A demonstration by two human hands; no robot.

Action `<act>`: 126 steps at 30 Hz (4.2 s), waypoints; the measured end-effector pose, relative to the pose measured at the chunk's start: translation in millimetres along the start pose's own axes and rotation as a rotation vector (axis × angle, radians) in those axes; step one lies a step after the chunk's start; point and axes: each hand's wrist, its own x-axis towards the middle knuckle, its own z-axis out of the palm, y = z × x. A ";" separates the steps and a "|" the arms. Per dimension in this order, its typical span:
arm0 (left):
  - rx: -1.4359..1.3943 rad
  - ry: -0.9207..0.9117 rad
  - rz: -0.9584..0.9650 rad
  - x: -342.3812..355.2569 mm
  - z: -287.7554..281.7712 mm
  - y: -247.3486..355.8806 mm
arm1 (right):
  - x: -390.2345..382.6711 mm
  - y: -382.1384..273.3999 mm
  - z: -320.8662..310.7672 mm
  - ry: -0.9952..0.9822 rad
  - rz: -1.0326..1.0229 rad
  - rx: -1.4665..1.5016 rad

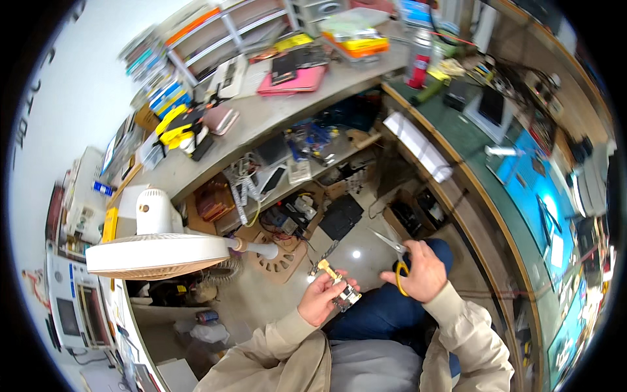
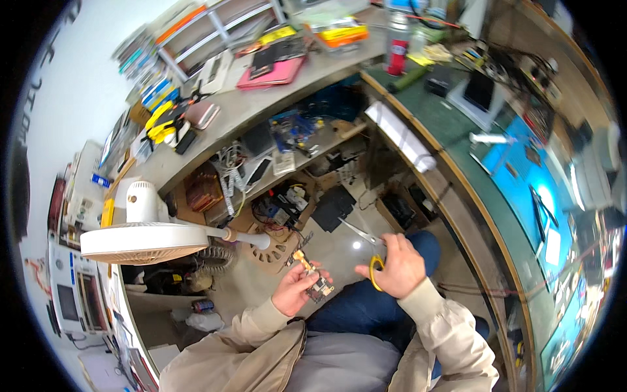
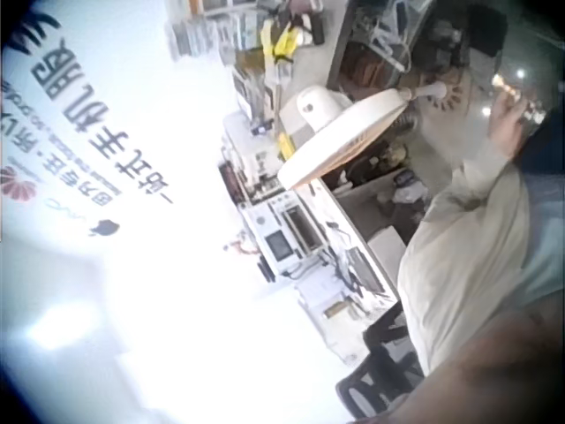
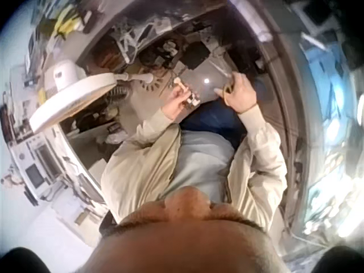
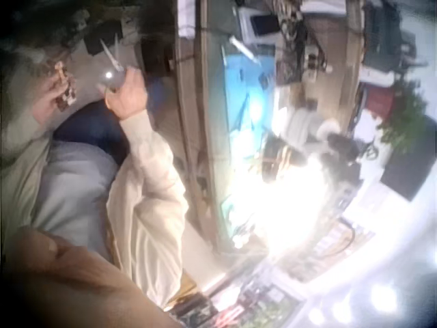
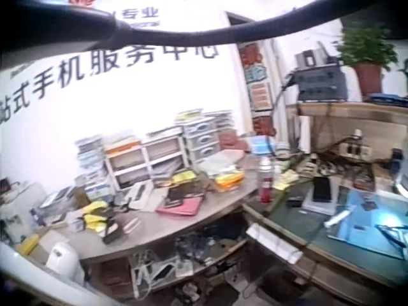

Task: The person is repairing a small electronic circuit board. They use pliers to remove components, a caliper to measure dimensions, and a multimeter to test electrical connections. The board is placed in a vise for stability during the process.

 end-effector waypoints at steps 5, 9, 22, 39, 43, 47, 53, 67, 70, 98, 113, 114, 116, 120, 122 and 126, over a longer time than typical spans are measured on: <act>-0.077 0.112 0.103 -13.1 -58.3 -16.1 | 114.0 -42.6 107.7 -0.145 -0.012 0.208; -0.101 0.179 0.081 -13.7 -68.6 -8.8 | 201.2 -89.0 192.1 -0.154 -0.030 0.332; -0.188 0.335 0.114 -31.3 -91.2 -7.5 | 344.1 -185.6 274.2 -0.268 -0.268 -0.231; 0.077 -0.009 0.264 56.4 40.9 39.7 | 59.4 -19.1 5.5 -0.032 0.111 0.666; 0.197 -0.405 0.152 70.1 128.7 8.1 | -66.4 -20.5 -71.7 0.121 0.347 0.643; 0.373 -0.699 -0.065 56.4 210.9 -46.5 | -162.5 -28.0 -114.8 0.571 0.587 0.672; 0.364 -1.229 -0.465 27.7 333.8 -123.6 | -280.3 -17.3 -201.2 0.941 0.779 0.585; 1.311 -1.483 1.455 51.7 584.3 -201.5 | -387.7 135.6 -361.9 0.879 0.771 0.386; 1.303 -1.537 1.400 67.3 591.8 -219.4 | -391.0 156.0 -378.5 0.807 0.719 0.324; 1.284 -1.259 1.395 101.4 578.7 -217.3 | -368.7 201.7 -396.6 0.562 0.755 0.525; 0.490 -1.033 -0.262 100.0 567.9 -224.1 | -354.2 177.2 -388.7 0.842 0.775 0.906; 0.486 -1.046 -0.328 99.6 569.8 -220.7 | -353.1 176.7 -388.1 0.835 0.775 0.887; 0.499 -1.007 -0.342 95.5 568.4 -220.1 | -350.6 176.7 -382.6 0.869 0.732 0.713; 0.515 -0.919 -0.416 100.8 565.1 -221.5 | -345.3 179.5 -373.2 0.867 0.654 0.450; 0.511 -0.916 -0.424 102.3 564.5 -220.1 | -344.2 181.7 -368.8 0.893 0.650 0.429; 0.546 -0.919 -0.421 101.2 564.8 -217.8 | -344.0 184.5 -367.4 0.900 0.642 0.452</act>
